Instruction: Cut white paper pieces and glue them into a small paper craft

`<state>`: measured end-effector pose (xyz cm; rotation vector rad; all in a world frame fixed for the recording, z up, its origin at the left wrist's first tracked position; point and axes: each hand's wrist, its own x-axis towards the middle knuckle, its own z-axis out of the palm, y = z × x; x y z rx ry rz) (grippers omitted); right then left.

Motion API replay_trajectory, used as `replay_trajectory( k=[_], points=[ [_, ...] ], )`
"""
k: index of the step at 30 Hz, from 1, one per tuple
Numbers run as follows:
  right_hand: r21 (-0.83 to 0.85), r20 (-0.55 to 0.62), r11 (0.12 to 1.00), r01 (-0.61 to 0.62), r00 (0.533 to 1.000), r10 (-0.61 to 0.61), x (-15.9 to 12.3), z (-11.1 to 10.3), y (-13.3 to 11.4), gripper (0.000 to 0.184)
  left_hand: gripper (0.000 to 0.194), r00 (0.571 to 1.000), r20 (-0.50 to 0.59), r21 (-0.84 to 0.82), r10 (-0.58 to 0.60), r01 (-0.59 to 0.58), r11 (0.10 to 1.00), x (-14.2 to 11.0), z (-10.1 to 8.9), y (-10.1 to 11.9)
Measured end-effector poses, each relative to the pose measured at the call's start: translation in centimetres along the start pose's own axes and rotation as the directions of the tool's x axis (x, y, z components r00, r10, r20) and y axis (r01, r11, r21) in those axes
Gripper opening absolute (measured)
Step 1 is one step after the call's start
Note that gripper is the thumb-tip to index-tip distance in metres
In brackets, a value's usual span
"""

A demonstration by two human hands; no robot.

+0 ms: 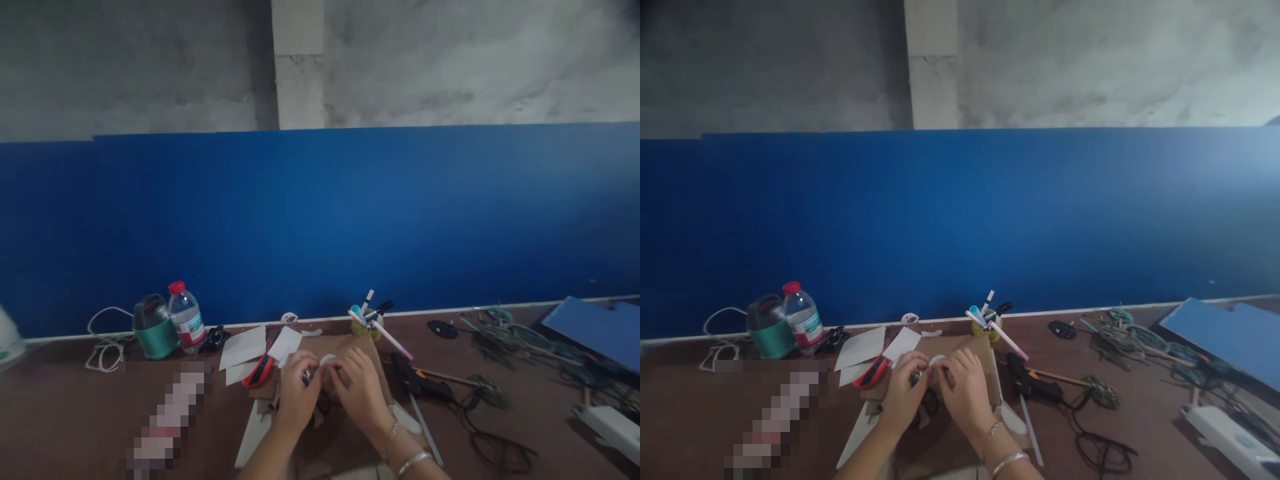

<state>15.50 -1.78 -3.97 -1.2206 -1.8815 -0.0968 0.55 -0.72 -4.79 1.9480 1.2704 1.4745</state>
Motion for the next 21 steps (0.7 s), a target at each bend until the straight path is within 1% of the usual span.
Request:
replay_trajectory(
  k=[2, 4, 7, 9, 11, 13, 16, 18, 21],
  points=[
    [0.034, -0.010, 0.999, -0.005, 1.000, 0.005, 0.0, -0.1, 0.0, 0.016, 0.016, 1.000, -0.005, -0.006, -0.003, 0.003, 1.000, 0.0, 0.0, 0.0],
    [0.098, -0.034, 0.995, -0.032, 0.999, 0.036, 0.0, -0.1, 0.2, 0.015, 0.017, 1.000, -0.011, -0.012, -0.013, 0.013, 1.000, 0.1, 0.0, 0.1],
    [0.203, -0.064, 0.967, -0.152, 0.984, 0.168, 0.0, 0.1, 0.4, 0.010, 0.019, 1.000, -0.010, -0.026, -0.026, 0.026, 0.999, 0.2, -0.2, 0.2],
    [0.245, -0.074, 0.938, -0.244, 0.960, 0.269, 0.0, 0.2, 0.5, 0.007, 0.020, 0.999, -0.009, -0.032, -0.031, 0.031, 0.999, 0.2, -0.2, 0.2],
    [0.283, -0.072, 0.905, -0.317, 0.934, 0.350, 0.0, 0.4, 0.3, 0.008, 0.020, 0.999, -0.007, -0.034, -0.038, 0.038, 0.999, 0.2, -0.2, 0.1],
    [0.348, -0.043, 0.855, -0.383, 0.905, 0.423, -0.1, 0.5, 0.0, 0.015, 0.020, 0.999, -0.005, -0.035, -0.040, 0.040, 0.999, 0.1, -0.2, 0.1],
    [0.491, 0.042, 0.732, -0.472, 0.852, 0.521, 0.0, 0.5, -0.7, 0.021, 0.022, 0.999, -0.010, -0.026, -0.041, 0.041, 0.999, 0.1, -0.2, 0.1],
    [0.572, 0.094, 0.648, -0.503, 0.825, 0.557, 0.1, 0.5, -0.9, 0.020, 0.023, 0.999, -0.011, -0.019, -0.041, 0.040, 0.999, 0.1, -0.2, 0.1],
    [0.629, 0.129, 0.580, -0.517, 0.806, 0.578, 0.2, 0.6, -0.8, 0.022, 0.023, 1.000, -0.004, -0.015, -0.030, 0.030, 0.999, 0.1, -0.2, 0.2]
  ],
)
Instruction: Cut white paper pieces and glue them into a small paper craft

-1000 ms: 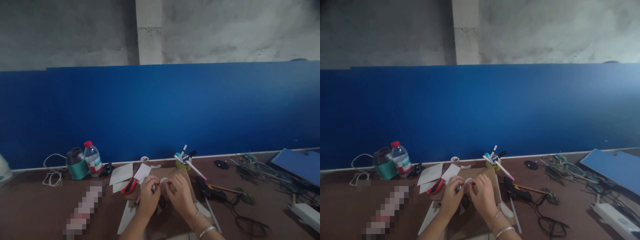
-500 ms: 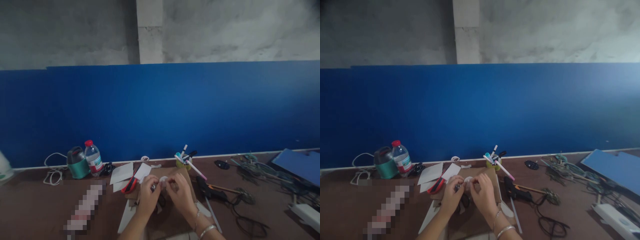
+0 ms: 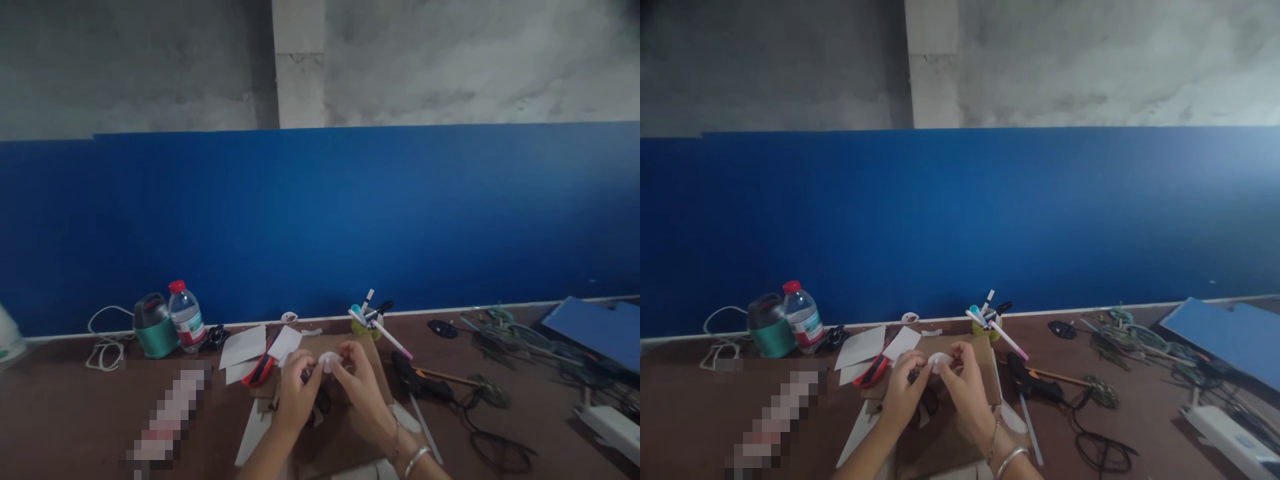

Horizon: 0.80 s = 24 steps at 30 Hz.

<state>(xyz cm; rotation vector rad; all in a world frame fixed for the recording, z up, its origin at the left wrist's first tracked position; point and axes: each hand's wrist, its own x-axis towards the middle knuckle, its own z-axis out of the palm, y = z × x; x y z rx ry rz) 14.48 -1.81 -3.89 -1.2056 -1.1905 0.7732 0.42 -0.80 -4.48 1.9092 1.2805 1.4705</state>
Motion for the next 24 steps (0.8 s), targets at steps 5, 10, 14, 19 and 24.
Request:
replay_trajectory(
  k=[5, 10, 14, 19, 24],
  points=[
    [0.007, 0.031, 0.999, -0.046, 0.998, 0.046, 0.24, -0.04, 0.30, 0.029, 0.022, 1.000, 0.004, -0.002, 0.007, -0.007, 1.000, -0.04, -0.04, 0.05],
    [0.024, 0.010, 0.997, -0.069, 0.998, 0.069, 0.17, 0.13, 0.44, 0.028, 0.026, 1.000, 0.007, -0.003, 0.010, -0.010, 1.000, -0.02, -0.03, 0.20],
    [0.036, 0.004, 0.997, -0.065, 0.998, 0.065, 0.36, 0.16, 0.80, 0.028, 0.027, 1.000, 0.017, -0.014, 0.009, -0.008, 1.000, -0.03, -0.06, 0.24],
    [0.021, 0.014, 0.997, -0.070, 0.997, 0.070, 0.36, -0.04, 0.70, 0.028, 0.024, 1.000, 0.015, -0.023, 0.012, -0.012, 1.000, -0.05, -0.06, 0.27],
    [0.073, 0.013, 0.992, -0.099, 0.995, 0.098, 0.13, 0.02, 0.00, 0.030, 0.023, 0.999, 0.031, -0.018, 0.009, -0.008, 1.000, -0.09, -0.06, 0.25]
  ],
)
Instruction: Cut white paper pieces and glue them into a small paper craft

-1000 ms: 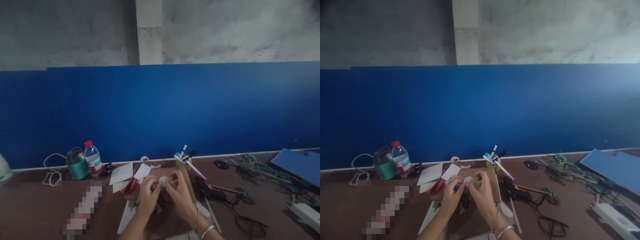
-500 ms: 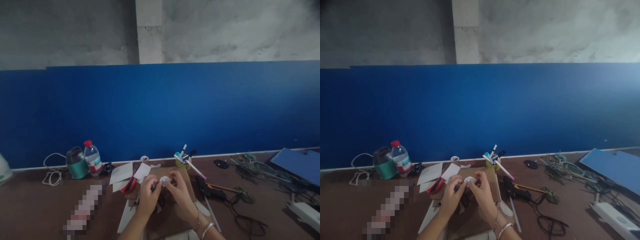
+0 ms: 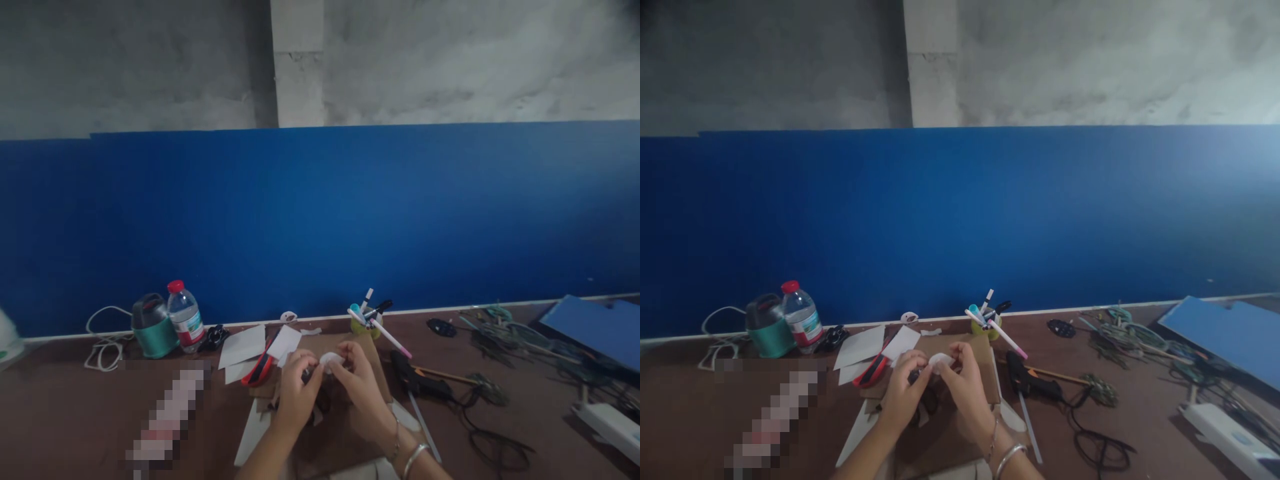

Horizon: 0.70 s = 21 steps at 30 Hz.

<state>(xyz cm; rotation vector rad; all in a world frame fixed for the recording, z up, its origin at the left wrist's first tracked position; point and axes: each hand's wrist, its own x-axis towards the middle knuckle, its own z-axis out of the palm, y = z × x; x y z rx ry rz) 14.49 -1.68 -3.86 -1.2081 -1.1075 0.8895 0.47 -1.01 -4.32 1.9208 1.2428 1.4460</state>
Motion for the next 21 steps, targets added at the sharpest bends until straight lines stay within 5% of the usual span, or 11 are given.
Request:
replay_trajectory(
  k=[21],
  points=[
    [0.072, 0.024, 0.995, -0.062, 0.998, 0.061, 0.17, 0.06, 0.23, 0.031, 0.021, 1.000, 0.029, -0.006, 0.000, 0.000, 1.000, -0.09, 0.15, -0.73]
  ],
)
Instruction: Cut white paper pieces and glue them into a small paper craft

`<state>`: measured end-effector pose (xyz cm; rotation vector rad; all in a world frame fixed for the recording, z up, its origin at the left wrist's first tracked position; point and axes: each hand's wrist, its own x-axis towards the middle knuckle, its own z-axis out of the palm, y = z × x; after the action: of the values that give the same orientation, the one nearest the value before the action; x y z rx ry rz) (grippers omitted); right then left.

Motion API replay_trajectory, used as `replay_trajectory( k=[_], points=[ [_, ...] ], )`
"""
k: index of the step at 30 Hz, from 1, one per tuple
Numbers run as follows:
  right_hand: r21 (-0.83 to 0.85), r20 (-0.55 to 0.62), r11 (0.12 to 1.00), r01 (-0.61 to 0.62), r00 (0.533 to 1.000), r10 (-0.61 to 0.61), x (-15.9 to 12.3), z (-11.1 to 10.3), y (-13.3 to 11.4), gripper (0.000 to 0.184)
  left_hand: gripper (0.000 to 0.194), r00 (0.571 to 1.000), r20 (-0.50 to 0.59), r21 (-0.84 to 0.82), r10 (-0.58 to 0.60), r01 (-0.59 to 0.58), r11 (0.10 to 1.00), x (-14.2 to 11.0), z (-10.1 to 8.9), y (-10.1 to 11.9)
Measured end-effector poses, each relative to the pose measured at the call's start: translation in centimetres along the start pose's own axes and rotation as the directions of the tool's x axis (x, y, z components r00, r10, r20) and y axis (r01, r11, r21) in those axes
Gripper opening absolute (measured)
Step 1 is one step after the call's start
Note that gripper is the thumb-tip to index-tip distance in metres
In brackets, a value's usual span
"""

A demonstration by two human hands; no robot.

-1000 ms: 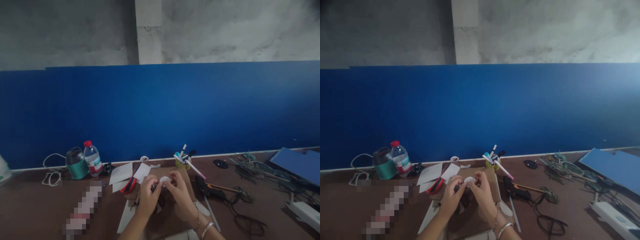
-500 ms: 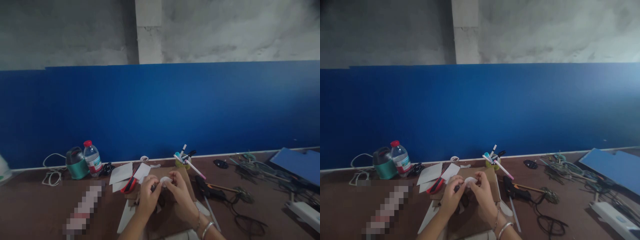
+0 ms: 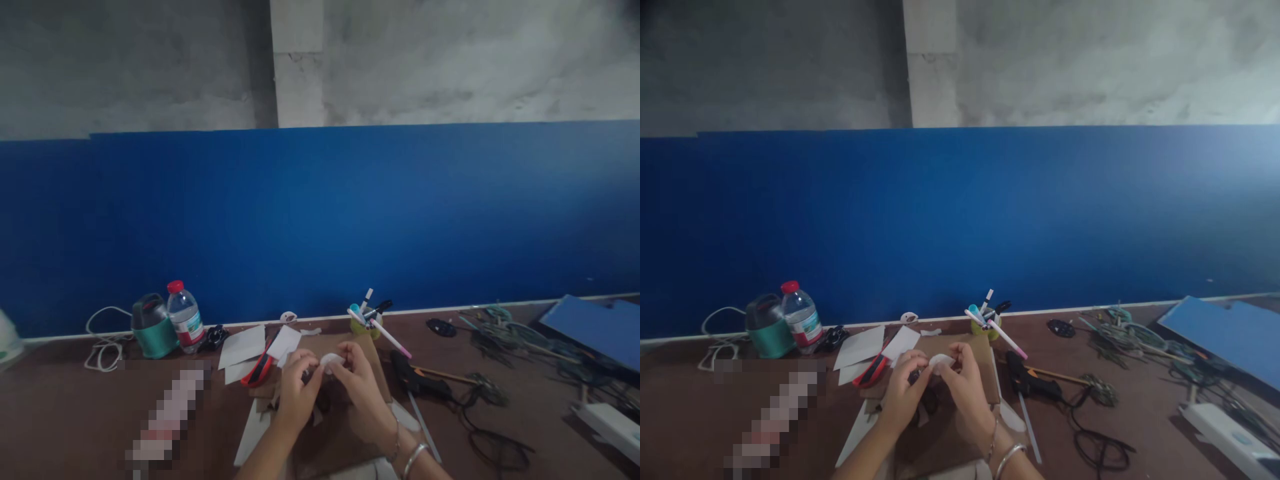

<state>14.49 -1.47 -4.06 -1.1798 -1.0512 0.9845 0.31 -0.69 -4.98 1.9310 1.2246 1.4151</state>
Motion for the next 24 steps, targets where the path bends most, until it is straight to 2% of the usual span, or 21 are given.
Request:
replay_trajectory(
  k=[10, 18, 24],
  points=[
    [-0.010, -0.013, 1.000, -0.019, 1.000, 0.019, -0.1, 0.1, -0.4, 0.033, 0.021, 1.000, -0.004, -0.016, -0.010, 0.010, 1.000, 0.2, -0.1, 0.4],
    [-0.021, 0.107, 1.000, -0.016, 0.994, 0.018, 0.4, -0.6, -0.9, 0.042, 0.018, 0.989, -0.070, -0.119, -0.131, 0.122, 0.985, 0.5, -0.1, -0.4],
    [0.041, 0.213, 0.999, -0.016, 0.977, 0.007, 0.5, -0.5, -0.4, 0.026, 0.018, 0.985, -0.060, -0.159, -0.165, 0.153, 0.975, 0.6, -0.1, -0.6]
  ],
)
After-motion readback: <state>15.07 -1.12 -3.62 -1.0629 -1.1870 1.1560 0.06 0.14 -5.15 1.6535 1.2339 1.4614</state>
